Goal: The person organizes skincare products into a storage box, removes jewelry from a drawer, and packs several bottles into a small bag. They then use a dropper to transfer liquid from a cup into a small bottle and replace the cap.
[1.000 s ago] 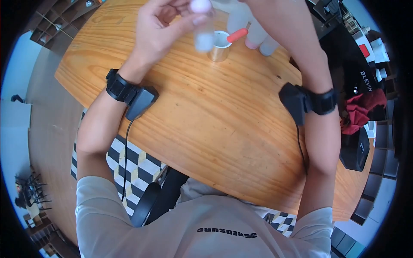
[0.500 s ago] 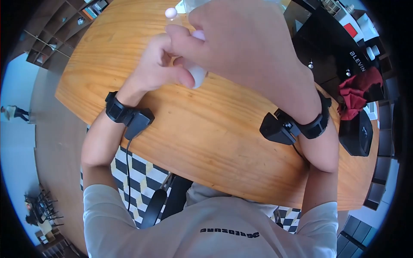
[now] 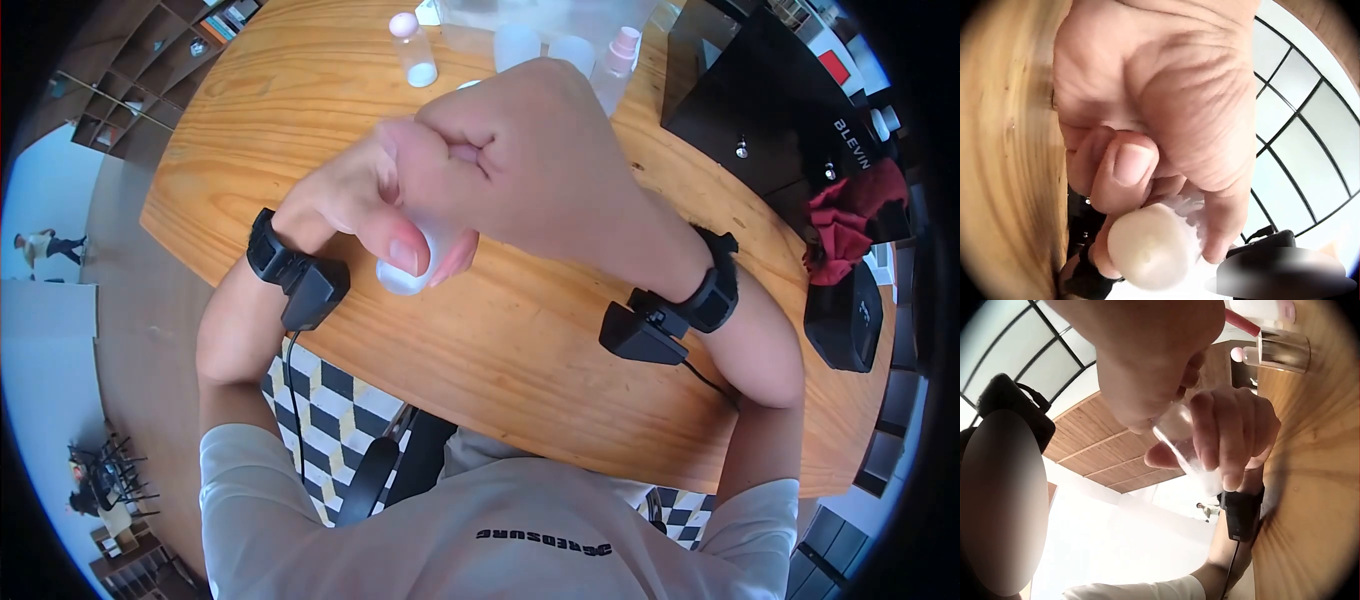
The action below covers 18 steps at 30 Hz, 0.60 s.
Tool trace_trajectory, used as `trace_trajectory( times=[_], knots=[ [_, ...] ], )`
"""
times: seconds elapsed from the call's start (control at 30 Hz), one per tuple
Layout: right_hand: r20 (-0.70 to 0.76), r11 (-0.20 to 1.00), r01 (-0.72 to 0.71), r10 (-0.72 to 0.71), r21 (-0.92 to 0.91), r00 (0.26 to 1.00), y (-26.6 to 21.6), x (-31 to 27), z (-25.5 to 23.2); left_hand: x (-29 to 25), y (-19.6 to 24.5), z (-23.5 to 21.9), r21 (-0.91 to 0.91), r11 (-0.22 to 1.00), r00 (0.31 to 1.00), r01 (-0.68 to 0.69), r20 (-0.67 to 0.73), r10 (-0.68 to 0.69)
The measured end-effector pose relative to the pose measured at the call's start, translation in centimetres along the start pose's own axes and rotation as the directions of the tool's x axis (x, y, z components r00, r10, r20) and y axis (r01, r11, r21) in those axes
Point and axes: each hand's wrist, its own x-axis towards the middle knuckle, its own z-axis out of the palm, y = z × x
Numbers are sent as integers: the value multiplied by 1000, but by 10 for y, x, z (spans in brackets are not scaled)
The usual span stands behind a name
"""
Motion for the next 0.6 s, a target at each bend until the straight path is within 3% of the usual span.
trace_trajectory(
  times=[0.1, 0.17, 0.2, 0.27, 0.33, 0.37, 0.43, 0.5, 0.57, 0.6],
  knots=[
    [-18, 995, 95, -94, 33, 995, 5, -3, 4, -3, 1, -2, -20, 999, 996, 50, 72, -48],
    [-16, 989, 133, -132, 64, 991, 6, -6, 6, -5, 10, 0, 75, 973, 972, 219, 71, -224],
    [-42, 977, 191, -187, 96, 981, 5, -8, 9, -5, 9, 3, 75, 973, 972, 220, 73, -225],
    [-70, 961, 248, -241, 125, 968, 4, -8, 8, -6, 4, 9, -200, 948, 966, 246, 131, -223],
    [-15, 926, 363, -364, 100, 931, 2, -6, 1, -6, 6, 8, -171, 953, 962, 250, 151, -226],
    [-12, 924, 367, -368, 102, 930, 3, -9, -2, -8, 6, 8, -141, 957, 959, 252, 166, -228],
    [154, 925, 290, -332, 247, 930, 7, -20, -9, -1, 4, 9, -148, 946, 943, 290, 214, -255],
    [222, 947, 240, -286, 214, 932, 11, -37, -15, 7, -1, 5, -154, 932, 924, 328, 256, -283],
    [296, 960, 187, -244, 209, 924, 17, -54, -17, 11, -10, -4, 36, 931, 874, 363, 333, -354],
    [292, 958, 191, -249, 212, 923, 21, -56, -13, 12, -6, -3, 39, 930, 874, 366, 328, -358]
  ],
)
